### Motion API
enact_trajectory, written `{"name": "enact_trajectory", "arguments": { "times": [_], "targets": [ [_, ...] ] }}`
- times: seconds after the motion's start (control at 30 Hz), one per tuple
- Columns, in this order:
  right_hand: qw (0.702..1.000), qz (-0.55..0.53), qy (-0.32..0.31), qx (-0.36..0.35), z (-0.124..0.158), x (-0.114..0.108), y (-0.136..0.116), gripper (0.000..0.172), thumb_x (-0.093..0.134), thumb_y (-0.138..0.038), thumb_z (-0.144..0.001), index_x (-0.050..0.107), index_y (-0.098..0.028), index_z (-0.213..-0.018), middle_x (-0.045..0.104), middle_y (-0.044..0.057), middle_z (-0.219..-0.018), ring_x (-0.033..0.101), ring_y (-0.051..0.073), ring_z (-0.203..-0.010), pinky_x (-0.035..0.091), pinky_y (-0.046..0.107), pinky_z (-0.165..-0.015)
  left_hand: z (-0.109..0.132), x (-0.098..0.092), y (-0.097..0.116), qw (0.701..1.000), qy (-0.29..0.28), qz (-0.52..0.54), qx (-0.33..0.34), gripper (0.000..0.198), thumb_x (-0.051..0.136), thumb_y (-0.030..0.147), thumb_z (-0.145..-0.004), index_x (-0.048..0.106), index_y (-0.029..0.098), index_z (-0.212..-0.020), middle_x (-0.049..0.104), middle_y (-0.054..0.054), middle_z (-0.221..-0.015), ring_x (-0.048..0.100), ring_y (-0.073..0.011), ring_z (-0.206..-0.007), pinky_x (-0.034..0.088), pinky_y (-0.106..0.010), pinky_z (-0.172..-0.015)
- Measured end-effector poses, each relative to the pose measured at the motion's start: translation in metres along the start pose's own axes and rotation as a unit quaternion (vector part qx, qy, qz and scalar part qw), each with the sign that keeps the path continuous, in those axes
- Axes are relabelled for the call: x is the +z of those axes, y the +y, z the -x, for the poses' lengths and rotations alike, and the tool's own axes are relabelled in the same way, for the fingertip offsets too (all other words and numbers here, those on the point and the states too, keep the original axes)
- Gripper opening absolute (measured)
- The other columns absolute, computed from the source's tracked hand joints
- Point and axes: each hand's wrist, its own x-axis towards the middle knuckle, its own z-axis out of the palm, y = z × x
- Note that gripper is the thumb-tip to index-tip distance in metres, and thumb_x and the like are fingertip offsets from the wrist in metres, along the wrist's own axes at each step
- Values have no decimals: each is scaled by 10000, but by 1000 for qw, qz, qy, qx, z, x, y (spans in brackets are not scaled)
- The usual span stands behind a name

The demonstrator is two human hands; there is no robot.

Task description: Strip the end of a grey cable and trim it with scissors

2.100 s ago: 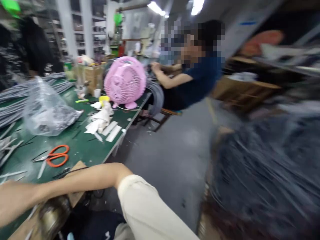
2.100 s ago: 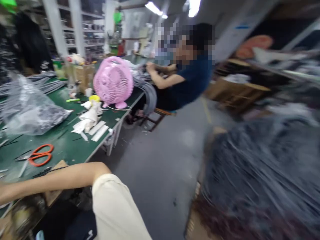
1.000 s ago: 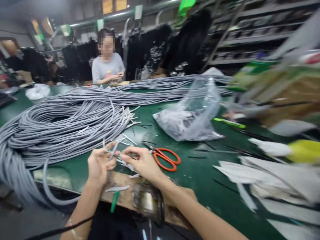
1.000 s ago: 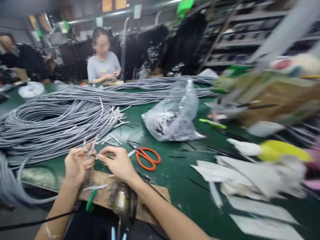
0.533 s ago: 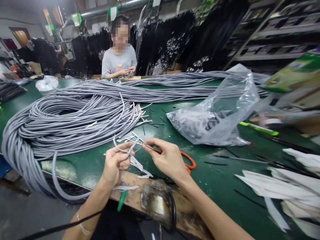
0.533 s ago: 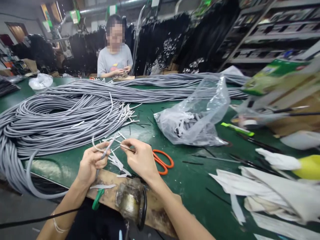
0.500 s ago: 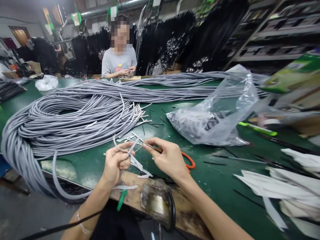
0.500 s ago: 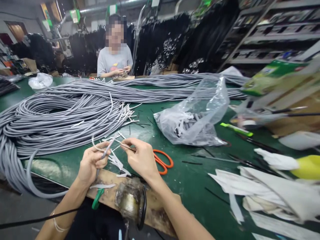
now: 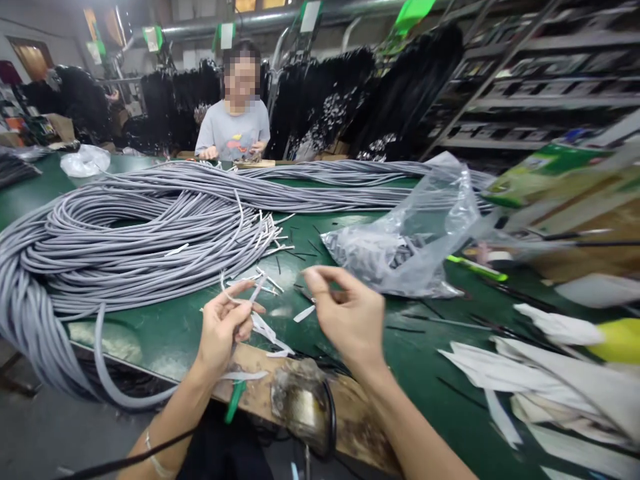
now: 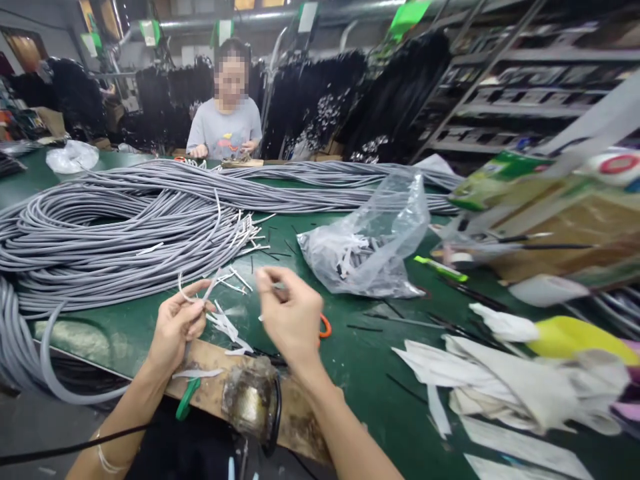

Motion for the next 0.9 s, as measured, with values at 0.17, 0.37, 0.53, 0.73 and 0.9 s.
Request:
{"name": "enact_trajectory", "arguments": {
  "times": [0.17, 0.37, 0.53, 0.73, 0.9],
  "targets": [
    [971, 5, -157, -180, 21, 17, -17, 111, 600, -199, -725, 615, -93, -753, 506, 20, -646, 441, 39, -555, 358, 147, -499, -2, 0, -7, 997, -41, -58, 14, 576, 572, 253, -635, 390, -22, -1108, 445, -5, -587, 328, -45, -391, 200, -176, -359],
    [957, 75, -102, -260, 27, 10, -14, 63, 526, -110, -748, 587, -116, -731, 509, 11, -678, 459, 66, -577, 322, 207, -500, 2, -6, -18, 970, -65, -216, 89, 268, 503, 224, -748, 566, 5, -888, 505, -63, -659, 394, -45, -500, 308, -170, -450],
    [954, 135, -92, -252, 31, 14, -16, 127, 515, -161, -763, 594, -125, -670, 483, 14, -632, 429, 75, -524, 269, 234, -480, 4, -8, -22, 890, -85, -415, 170, 192, 471, 198, -799, 606, 64, -826, 515, -79, -800, 507, -110, -748, 432, -208, -655],
    [937, -38, -97, -332, 37, 13, -25, 108, 546, -26, -697, 561, -104, -770, 536, 18, -692, 452, 56, -588, 348, 179, -522, 1, -3, -12, 948, -19, -284, 140, 185, 569, 166, -684, 669, 47, -784, 510, -54, -583, 476, -67, -536, 376, -139, -491],
    [993, -31, -73, -88, 27, 9, -21, 136, 562, -212, -757, 579, -100, -833, 437, 10, -626, 331, 11, -437, 274, 139, -372, 0, -5, -14, 980, -29, -195, 33, 455, 558, 460, -735, 577, 7, -706, 496, -84, -524, 382, -54, -356, 250, -153, -341]
  ]
}}
